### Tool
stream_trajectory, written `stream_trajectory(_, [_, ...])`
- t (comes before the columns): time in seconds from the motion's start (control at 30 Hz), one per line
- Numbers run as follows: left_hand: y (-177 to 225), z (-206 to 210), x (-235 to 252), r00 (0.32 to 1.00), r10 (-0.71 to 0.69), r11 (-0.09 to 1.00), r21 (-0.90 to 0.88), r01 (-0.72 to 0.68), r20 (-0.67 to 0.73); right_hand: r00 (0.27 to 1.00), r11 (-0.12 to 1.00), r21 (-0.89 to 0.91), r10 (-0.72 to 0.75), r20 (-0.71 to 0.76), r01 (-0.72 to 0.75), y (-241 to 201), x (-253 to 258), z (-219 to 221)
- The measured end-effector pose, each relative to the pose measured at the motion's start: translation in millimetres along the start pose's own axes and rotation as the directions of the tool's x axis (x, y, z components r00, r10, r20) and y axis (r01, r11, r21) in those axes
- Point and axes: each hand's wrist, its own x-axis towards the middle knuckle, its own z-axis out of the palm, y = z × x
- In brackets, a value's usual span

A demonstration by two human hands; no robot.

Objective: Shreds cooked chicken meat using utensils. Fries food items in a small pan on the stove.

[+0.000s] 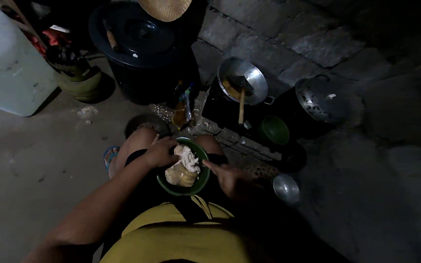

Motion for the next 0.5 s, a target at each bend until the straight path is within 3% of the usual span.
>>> stream_trajectory(0.07, [-1.3,2.0,-0.4,1.0,0.009,1.0,-0.011,-0.009,-0.013,0.97,0.993,-0.068,0.113,0.214,-0.1,-14.5,26.6,-26.6])
stream_trajectory(0.23, [-3.3,8.9,1.6,1.0,0.004,1.0,-0.001,-0.004,-0.029,0.917,0.98,-0.11,0.192,0.349,-0.164,-24.3,28.2,-5.6])
stream_trajectory(0.27, [-3.8,8.3,0.7,1.0,-0.002,1.0,0.009,0.002,-0.026,0.937,0.986,-0.095,0.163,0.31,-0.14,-20.6,16.2,3.6])
stream_trajectory(0.33, [-4.0,7.0,-0.9,1.0,-0.006,0.999,0.037,0.006,-0.008,0.996,0.998,-0.024,0.056,0.07,-0.054,-5.3,-9.0,29.0])
stream_trajectory(0.4, [-2.0,2.2,0.3,1.0,0.007,0.999,0.032,-0.007,0.0,0.997,1.0,0.005,-0.014,-0.07,0.014,5.3,-14.7,26.2])
stream_trajectory(0.47, [-3.0,1.0,-1.5,1.0,0.011,1.0,-0.005,-0.011,-0.014,0.994,0.999,-0.001,-0.038,-0.103,0.038,3.4,-6.5,7.3])
stream_trajectory(0.5, [-3.5,2.2,-2.3,1.0,0.013,1.0,-0.017,-0.013,-0.022,0.999,1.0,-0.019,0.001,-0.033,-0.002,-3.9,2.4,-6.0])
